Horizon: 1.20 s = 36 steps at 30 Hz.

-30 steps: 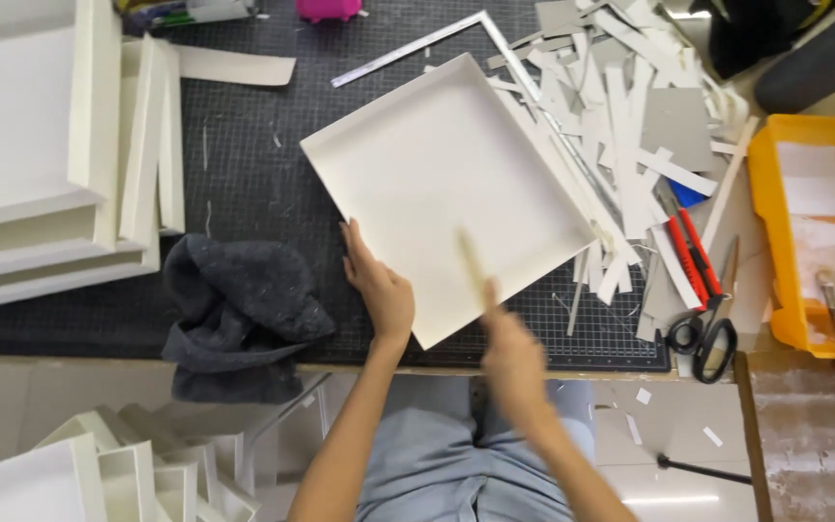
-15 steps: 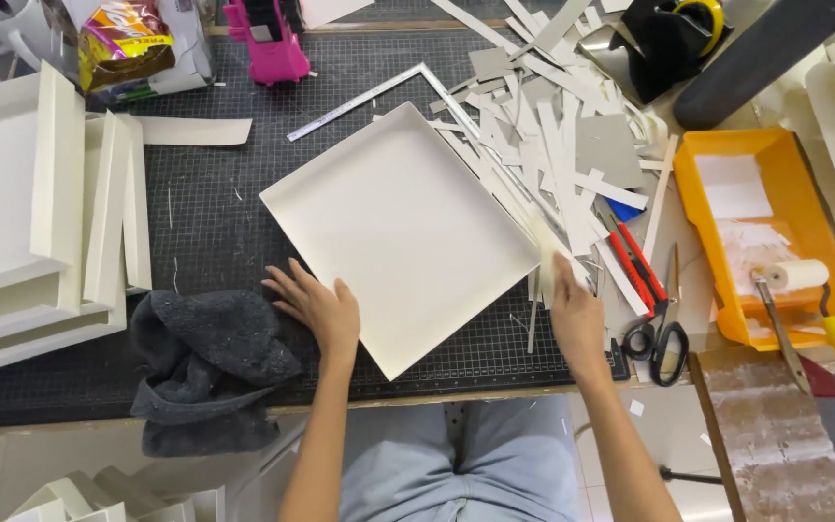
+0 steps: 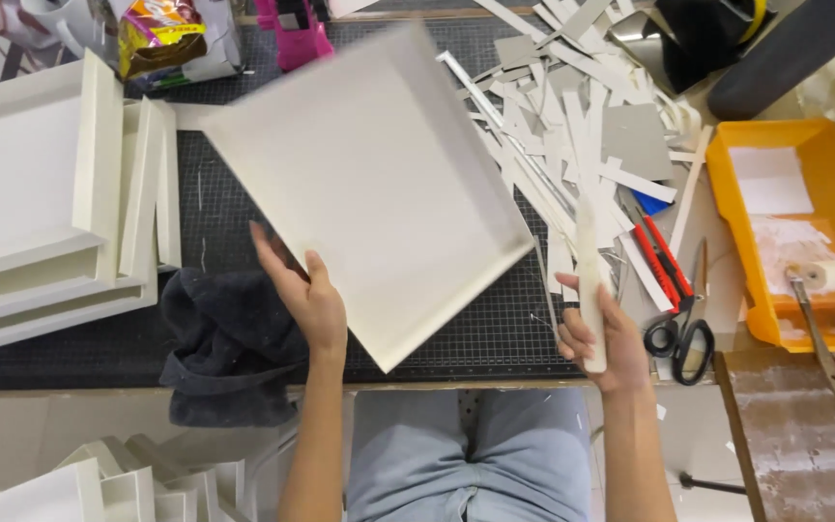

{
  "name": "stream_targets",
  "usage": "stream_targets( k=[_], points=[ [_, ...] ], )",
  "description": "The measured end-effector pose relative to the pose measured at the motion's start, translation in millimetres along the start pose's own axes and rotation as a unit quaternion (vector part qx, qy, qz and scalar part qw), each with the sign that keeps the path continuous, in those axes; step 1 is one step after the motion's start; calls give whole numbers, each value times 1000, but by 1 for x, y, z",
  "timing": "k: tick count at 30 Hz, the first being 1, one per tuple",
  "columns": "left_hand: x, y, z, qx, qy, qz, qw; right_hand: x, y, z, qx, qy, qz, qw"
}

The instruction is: The person repeatedly smooths the edges of white rectangular frames using a small wooden tool. They rotate each frame to work on different sides, then place the finished frame onto a growing stack on the left. The person picks up another frame and repeats the process.

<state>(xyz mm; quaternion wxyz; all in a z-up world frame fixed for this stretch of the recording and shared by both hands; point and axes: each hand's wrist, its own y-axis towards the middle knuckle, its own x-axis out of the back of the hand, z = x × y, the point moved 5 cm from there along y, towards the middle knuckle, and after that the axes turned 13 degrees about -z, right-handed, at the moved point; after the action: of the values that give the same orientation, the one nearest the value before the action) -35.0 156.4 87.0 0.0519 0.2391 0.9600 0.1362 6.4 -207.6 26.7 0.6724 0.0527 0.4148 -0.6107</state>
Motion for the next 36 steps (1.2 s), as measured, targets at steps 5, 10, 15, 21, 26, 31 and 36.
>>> stream_targets(
  k=[5, 10, 15, 21, 26, 31, 36],
  points=[
    [10, -3, -44, -147, -82, 9, 986, -50, -12, 10, 91, -54, 45, 993],
    [15, -17, -44, -167, -3, 47, 985, -64, 19, -15, 151, -400, -32, 903],
    [19, -27, -24, -189, 22, 26, 981, -68, 54, -25, 260, -710, -129, 641],
    [17, -39, -22, -199, 13, 13, 980, -114, 1, -71, 354, -792, -87, 491],
    [16, -41, -24, -168, -3, 22, 985, -116, 8, -68, 368, -796, -18, 480],
    [16, -43, -10, -179, -1, 8, 984, -98, 11, -86, 398, -827, -55, 393],
    [15, -40, -21, -168, 1, 16, 986, -98, 38, -46, 388, -806, -61, 442]
  ],
)
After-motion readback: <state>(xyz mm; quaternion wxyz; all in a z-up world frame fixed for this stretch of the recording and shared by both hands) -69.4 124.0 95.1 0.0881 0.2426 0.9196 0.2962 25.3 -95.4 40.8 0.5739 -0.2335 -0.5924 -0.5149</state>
